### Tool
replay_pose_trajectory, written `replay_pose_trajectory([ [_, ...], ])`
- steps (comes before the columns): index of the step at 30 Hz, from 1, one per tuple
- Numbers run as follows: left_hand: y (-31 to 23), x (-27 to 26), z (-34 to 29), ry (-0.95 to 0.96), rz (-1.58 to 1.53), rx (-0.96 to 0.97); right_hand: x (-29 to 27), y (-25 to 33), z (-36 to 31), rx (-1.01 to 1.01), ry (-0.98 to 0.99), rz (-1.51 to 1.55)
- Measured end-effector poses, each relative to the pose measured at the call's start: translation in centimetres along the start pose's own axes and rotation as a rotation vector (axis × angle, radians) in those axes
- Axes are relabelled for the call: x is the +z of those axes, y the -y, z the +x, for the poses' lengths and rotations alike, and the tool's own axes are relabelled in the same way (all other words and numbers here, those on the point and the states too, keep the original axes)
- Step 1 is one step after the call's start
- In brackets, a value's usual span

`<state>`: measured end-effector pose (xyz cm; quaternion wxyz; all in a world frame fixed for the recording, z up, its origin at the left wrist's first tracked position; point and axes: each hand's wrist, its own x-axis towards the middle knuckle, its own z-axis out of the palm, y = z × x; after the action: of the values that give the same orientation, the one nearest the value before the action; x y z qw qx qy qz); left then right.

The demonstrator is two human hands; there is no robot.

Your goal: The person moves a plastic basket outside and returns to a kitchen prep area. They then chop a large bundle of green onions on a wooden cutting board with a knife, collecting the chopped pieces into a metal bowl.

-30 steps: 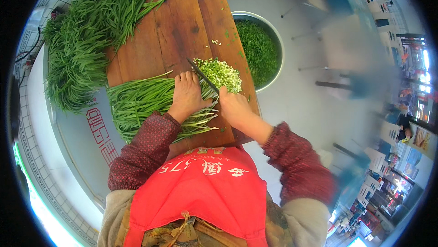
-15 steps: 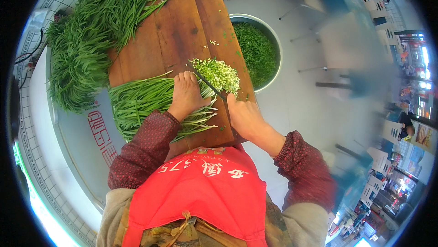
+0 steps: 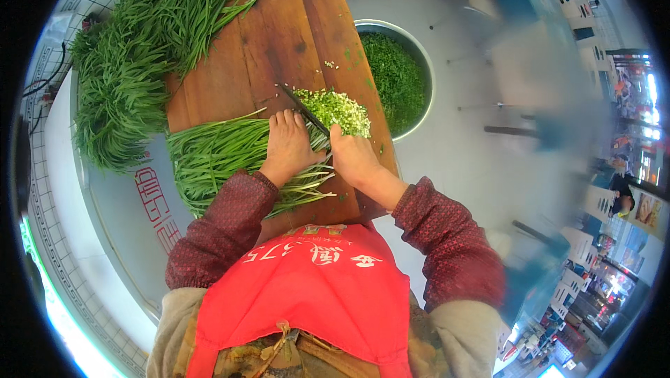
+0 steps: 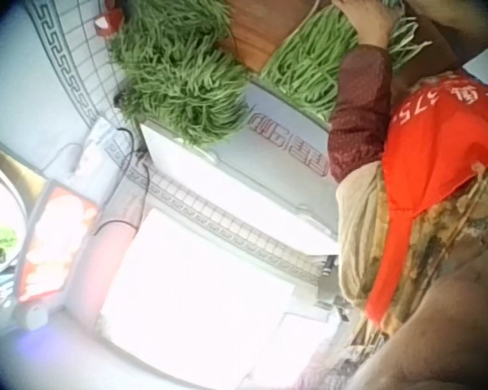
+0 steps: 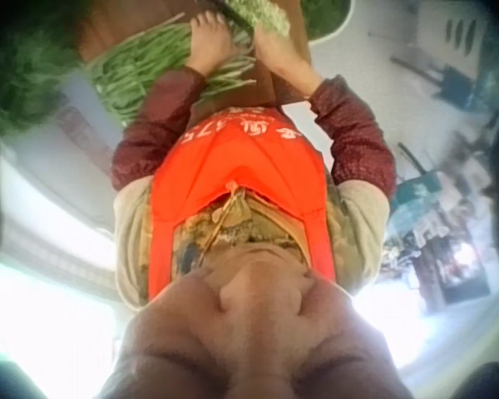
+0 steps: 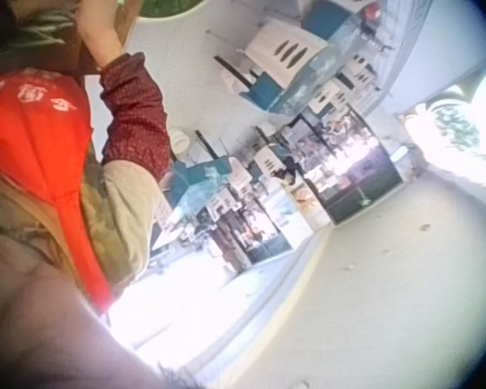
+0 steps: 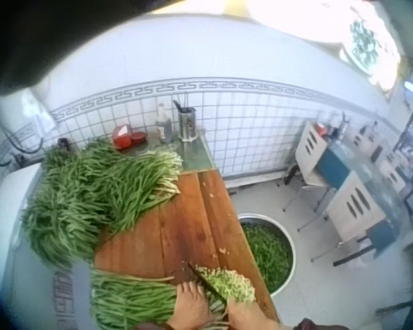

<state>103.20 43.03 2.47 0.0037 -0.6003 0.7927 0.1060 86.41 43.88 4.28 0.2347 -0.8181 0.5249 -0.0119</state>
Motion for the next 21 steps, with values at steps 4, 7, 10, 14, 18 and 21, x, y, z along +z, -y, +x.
replay_pose_trajectory([
  [4,-0.1,0.0,-0.1,-0.055,0.002,-0.015,-1.8,-0.3,-1.4,0.012,-0.021,0.013],
  [7,-0.2,0.1,-0.1,-0.013,-0.004,-0.022,-4.2,0.1,-4.0,0.029,0.044,-0.002],
  [10,-0.1,0.2,-0.1,-0.008,-0.027,-0.04,-5.7,0.4,-5.4,0.029,0.117,-0.03],
  [14,0.1,0.2,0.0,-0.052,-0.041,0.001,-5.8,0.7,-5.2,0.008,0.174,-0.041],
  [18,0.2,0.1,0.2,-0.018,-0.069,0.006,-4.7,0.2,-3.4,0.024,0.155,-0.024],
  [21,0.3,0.0,0.3,-0.013,-0.061,0.0,-2.0,0.4,-1.0,-0.006,0.092,-0.017],
])
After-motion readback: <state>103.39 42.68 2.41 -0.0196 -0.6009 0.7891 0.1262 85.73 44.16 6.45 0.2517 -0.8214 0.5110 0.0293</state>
